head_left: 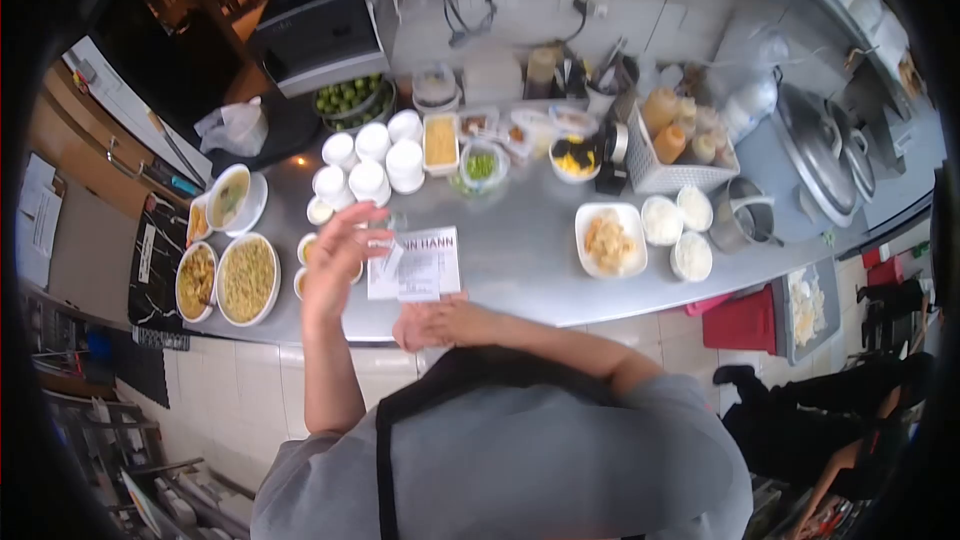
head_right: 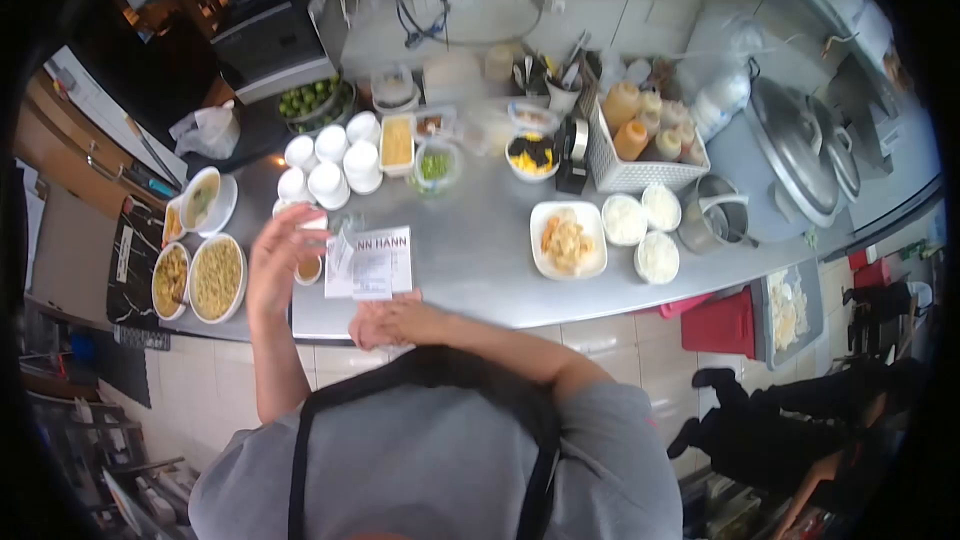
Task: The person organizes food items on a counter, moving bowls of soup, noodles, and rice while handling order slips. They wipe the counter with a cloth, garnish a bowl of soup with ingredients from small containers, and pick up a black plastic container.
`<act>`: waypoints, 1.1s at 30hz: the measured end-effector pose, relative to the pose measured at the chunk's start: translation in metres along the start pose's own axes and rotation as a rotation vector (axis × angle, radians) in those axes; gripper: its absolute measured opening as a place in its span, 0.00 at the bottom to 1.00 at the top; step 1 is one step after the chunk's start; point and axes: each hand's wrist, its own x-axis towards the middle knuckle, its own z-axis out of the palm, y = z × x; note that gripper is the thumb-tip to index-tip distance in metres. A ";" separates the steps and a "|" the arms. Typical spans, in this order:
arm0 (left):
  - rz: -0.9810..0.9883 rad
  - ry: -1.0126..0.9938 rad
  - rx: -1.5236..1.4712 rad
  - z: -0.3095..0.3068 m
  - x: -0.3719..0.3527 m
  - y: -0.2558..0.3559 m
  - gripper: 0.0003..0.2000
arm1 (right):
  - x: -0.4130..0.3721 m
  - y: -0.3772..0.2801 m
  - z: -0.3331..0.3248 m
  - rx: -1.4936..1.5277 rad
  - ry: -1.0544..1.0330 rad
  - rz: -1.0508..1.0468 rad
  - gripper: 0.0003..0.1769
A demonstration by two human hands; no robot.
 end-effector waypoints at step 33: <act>-0.455 -0.476 0.025 0.052 -0.002 -0.098 0.14 | -0.160 -0.049 -0.009 -0.302 0.427 0.590 0.21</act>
